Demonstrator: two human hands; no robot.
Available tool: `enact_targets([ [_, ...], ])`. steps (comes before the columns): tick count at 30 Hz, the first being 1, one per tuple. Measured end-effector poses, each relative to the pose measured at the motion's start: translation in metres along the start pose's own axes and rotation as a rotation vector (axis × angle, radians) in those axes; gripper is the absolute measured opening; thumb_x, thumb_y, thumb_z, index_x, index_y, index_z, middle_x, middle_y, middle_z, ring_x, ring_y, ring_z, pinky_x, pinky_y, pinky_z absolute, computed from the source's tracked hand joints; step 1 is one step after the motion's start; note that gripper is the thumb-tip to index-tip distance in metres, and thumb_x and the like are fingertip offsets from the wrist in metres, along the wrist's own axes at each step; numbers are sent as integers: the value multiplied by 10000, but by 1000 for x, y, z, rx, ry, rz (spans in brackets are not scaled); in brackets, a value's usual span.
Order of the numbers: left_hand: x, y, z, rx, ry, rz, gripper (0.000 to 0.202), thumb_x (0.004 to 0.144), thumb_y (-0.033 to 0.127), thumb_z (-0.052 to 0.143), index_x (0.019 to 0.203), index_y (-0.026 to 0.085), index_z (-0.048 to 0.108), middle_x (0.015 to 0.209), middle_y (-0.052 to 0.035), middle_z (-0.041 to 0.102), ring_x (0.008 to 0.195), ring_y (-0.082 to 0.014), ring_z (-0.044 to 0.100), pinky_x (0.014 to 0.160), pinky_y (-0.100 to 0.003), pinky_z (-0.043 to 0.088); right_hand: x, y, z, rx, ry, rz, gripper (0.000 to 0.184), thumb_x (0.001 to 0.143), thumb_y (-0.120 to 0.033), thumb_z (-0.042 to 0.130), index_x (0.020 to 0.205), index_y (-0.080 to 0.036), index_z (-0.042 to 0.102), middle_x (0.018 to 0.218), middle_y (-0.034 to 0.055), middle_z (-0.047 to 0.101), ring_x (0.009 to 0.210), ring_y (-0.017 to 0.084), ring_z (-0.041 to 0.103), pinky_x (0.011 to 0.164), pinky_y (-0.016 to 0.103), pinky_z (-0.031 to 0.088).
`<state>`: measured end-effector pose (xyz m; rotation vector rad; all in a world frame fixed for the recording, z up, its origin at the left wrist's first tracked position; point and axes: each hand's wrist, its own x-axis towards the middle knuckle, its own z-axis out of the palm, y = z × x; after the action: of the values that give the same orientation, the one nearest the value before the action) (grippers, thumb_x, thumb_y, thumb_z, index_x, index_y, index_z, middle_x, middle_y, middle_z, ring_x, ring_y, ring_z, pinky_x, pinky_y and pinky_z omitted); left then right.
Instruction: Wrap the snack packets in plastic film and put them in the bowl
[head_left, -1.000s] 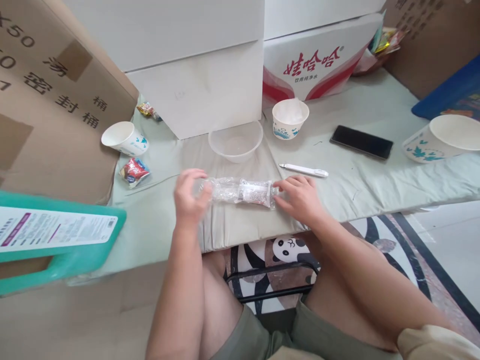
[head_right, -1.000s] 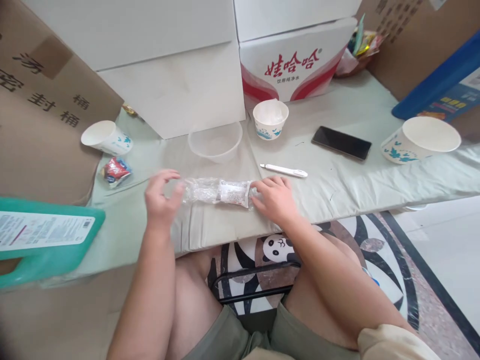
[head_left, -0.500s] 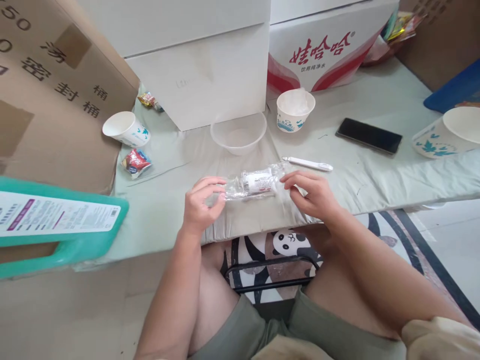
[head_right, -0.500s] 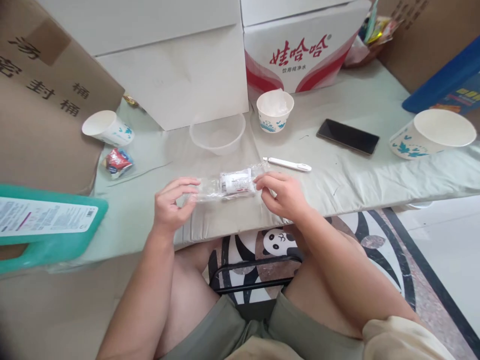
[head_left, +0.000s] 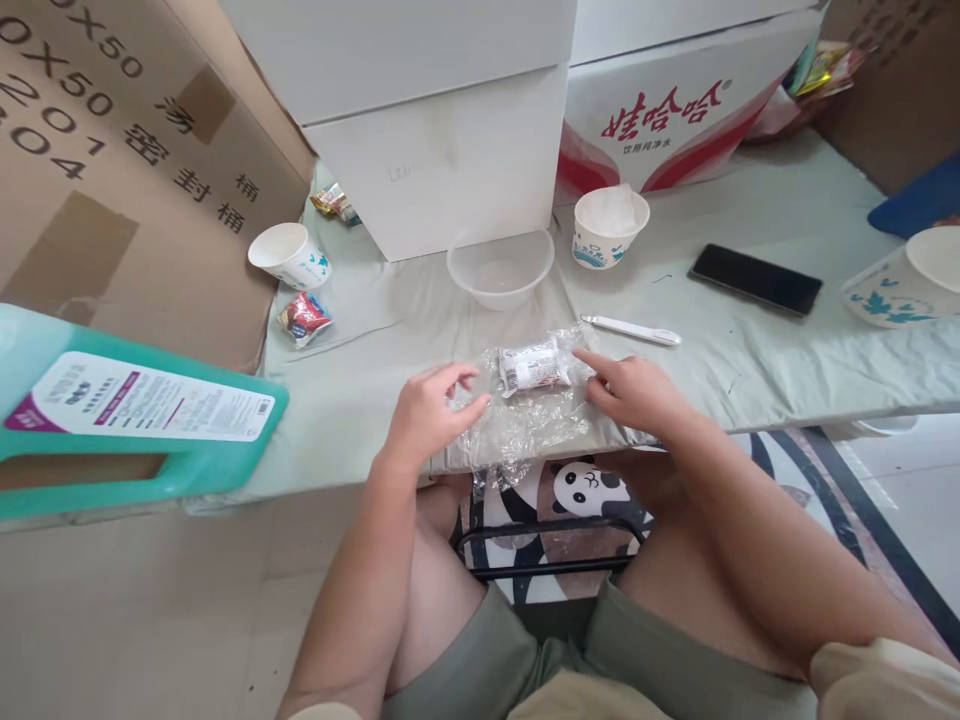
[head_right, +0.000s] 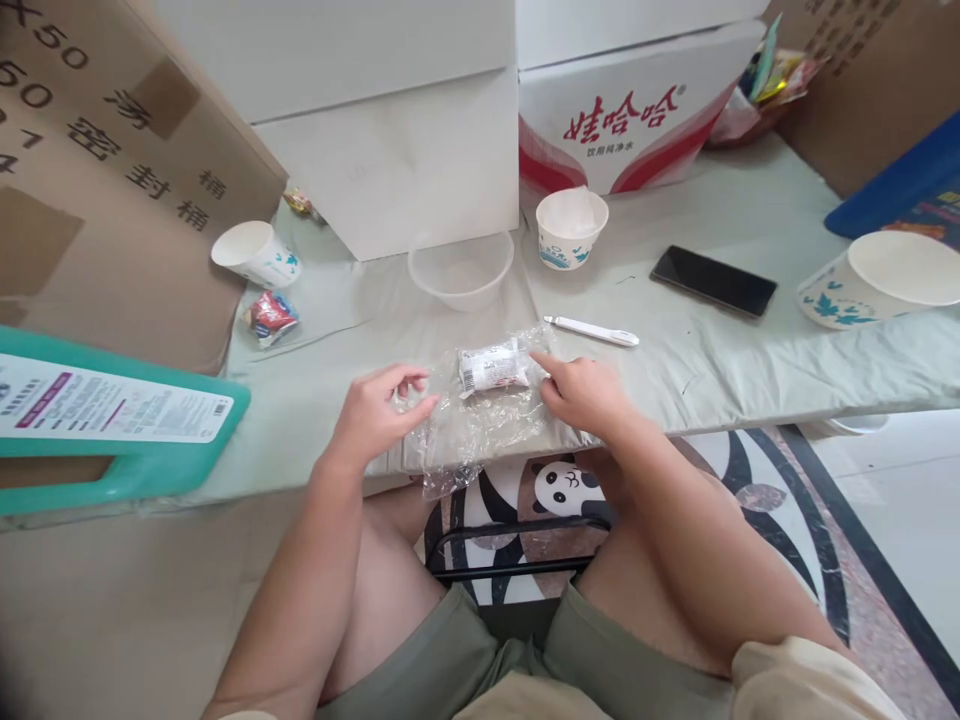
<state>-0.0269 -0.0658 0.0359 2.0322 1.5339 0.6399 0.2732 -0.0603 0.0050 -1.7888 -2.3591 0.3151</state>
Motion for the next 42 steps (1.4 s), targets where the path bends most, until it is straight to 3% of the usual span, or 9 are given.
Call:
enact_targets([
  [4, 16, 1, 14, 187, -123, 104, 623, 700, 307, 830, 1296, 291, 651, 1520, -90, 530, 1420, -343, 466, 1166, -533, 409, 2, -4, -1, 185, 87, 13, 668, 884, -270, 487, 1549, -224, 449, 836, 33, 793, 496, 184, 571, 522, 329, 405],
  [8, 25, -7, 22, 95, -97, -23, 148, 843, 210, 632, 973, 217, 703, 1326, -89, 663, 1178, -260, 651, 1018, -417, 518, 1, -8, -3, 321, 243, 78, 715, 879, -280, 510, 1569, -229, 330, 1306, 115, 724, 505, 165, 587, 587, 374, 490],
  [12, 33, -11, 24, -159, 105, -119, 79, 852, 214, 584, 798, 198, 639, 1058, -64, 742, 962, -191, 685, 873, -318, 535, -3, -17, -5, 319, 382, 47, 397, 907, -294, 517, 1298, -241, 559, 1131, 92, 758, 536, 155, 595, 650, 374, 521],
  [15, 41, -10, 28, -355, 171, -245, 126, 884, 302, 583, 804, 206, 600, 845, -28, 715, 746, -154, 653, 682, -268, 506, -3, -30, 1, 344, 329, -130, 205, 946, -287, 484, 1083, -239, 629, 939, 72, 750, 744, 201, 689, 718, 363, 548],
  [17, 46, -9, 30, -433, 208, -294, 129, 912, 317, 553, 831, 218, 567, 776, -2, 685, 600, -122, 598, 596, -253, 464, 2, -38, 9, 359, 253, -268, 282, 938, -255, 489, 1187, -233, 620, 1116, 107, 742, 1028, 250, 705, 863, 406, 564],
  [21, 56, -18, 29, -387, 268, -343, 119, 950, 328, 497, 884, 238, 539, 666, 35, 629, 481, -111, 517, 555, -254, 419, 22, -44, 26, 262, 121, -308, 625, 842, -195, 580, 1459, -245, 490, 1551, 135, 512, 1449, 357, 455, 1135, 581, 407],
  [30, 56, -48, 4, -176, 308, -360, 135, 915, 335, 523, 873, 225, 587, 621, 47, 527, 568, -134, 473, 606, -255, 348, 22, -30, 20, 538, -6, -190, 724, 789, -351, 751, 1451, -252, 474, 1323, 142, 596, 1192, 320, 620, 996, 492, 523],
  [37, 50, -43, 12, -69, 256, -386, 120, 893, 303, 558, 861, 222, 641, 691, 18, 620, 664, -156, 552, 666, -263, 371, 5, -8, 11, 777, 268, -100, 804, 812, -488, 743, 1487, -265, 367, 1401, 157, 543, 1165, 308, 625, 979, 485, 537],
  [42, 56, -42, 9, -95, 175, -316, 117, 879, 298, 589, 829, 215, 654, 726, -6, 659, 683, -167, 575, 653, -272, 378, 72, -25, -29, 407, 471, -56, 682, 831, -386, 712, 1454, -271, 461, 1344, 143, 562, 1234, 346, 569, 1049, 547, 470],
])
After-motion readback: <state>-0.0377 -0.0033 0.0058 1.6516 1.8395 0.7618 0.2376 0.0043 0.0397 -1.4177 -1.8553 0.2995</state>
